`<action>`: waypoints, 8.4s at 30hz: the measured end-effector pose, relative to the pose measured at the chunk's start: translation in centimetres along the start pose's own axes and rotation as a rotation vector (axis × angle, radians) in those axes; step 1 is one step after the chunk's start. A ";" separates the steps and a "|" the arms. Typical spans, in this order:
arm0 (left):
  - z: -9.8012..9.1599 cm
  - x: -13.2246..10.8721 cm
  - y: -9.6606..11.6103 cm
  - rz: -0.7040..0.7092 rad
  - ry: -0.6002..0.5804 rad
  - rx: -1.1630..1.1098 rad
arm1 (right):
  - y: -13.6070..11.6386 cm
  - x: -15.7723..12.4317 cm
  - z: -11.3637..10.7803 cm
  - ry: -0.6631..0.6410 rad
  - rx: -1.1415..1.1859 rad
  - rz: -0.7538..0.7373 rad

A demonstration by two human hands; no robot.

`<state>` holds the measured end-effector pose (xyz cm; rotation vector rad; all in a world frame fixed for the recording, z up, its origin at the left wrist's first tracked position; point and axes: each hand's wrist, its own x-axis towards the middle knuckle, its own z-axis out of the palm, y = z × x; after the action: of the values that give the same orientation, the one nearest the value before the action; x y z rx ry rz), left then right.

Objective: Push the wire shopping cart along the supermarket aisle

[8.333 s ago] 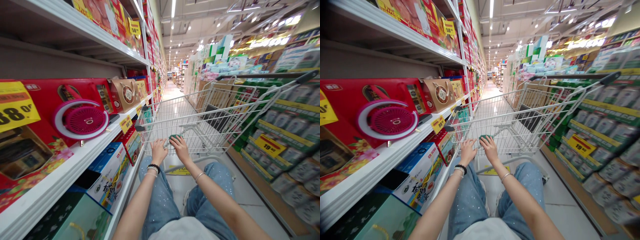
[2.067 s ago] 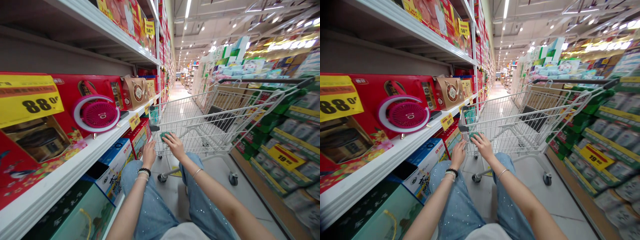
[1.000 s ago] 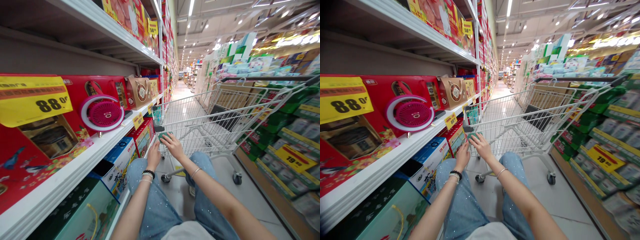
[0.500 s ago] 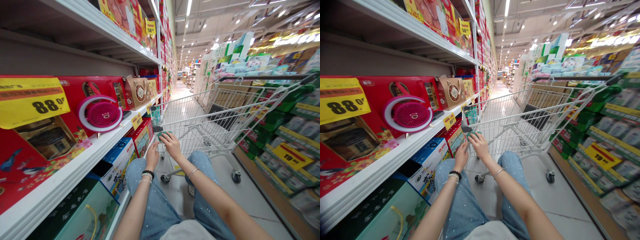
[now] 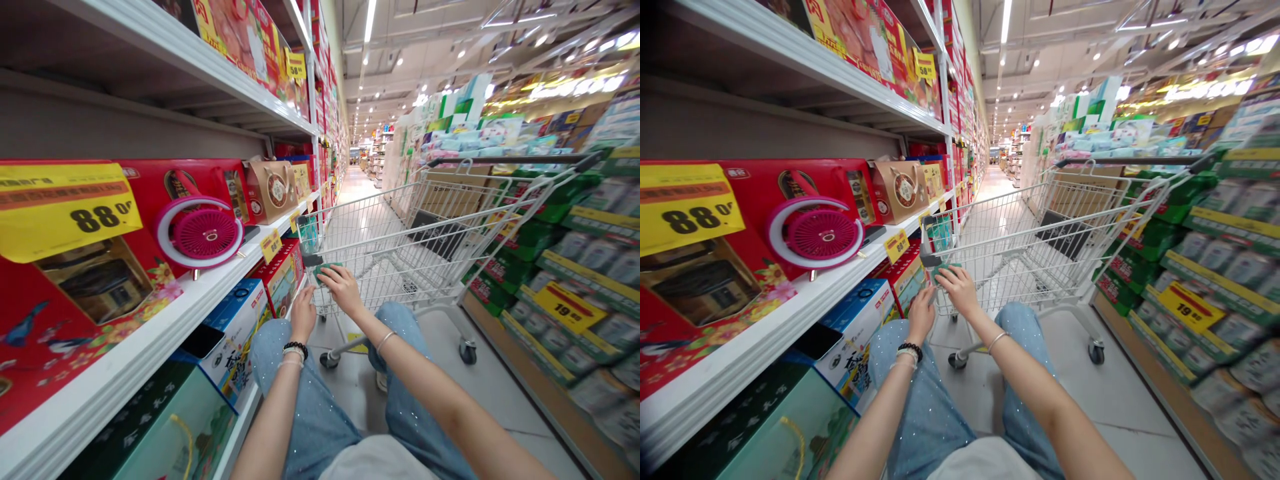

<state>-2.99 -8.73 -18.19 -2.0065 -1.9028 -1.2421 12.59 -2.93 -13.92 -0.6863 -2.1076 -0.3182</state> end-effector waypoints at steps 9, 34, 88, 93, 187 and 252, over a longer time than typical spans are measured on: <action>-0.2 0.4 -0.1 -0.037 -0.018 0.005 | -1.2 -1.6 0.4 -0.017 -0.039 0.033; 0.0 -0.3 1.0 -0.076 -0.011 -0.016 | -0.9 1.6 -1.8 0.173 -0.093 0.106; -1.3 3.3 8.2 -0.030 0.052 0.291 | 2.9 1.5 -4.2 0.174 -0.043 0.240; -1.5 3.7 8.6 -0.020 0.052 0.305 | 3.6 1.8 -4.9 0.143 -0.042 0.217; 0.8 7.4 9.7 0.141 0.103 0.099 | 10.3 1.0 -9.1 0.105 -0.104 0.244; 0.9 8.4 5.9 0.155 0.067 0.194 | 11.4 0.7 -9.6 -0.178 0.040 0.723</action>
<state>1.59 -2.88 -11.02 -1.9448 -1.7266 -1.0304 25.24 2.22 -8.01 -1.4247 -1.8666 0.1918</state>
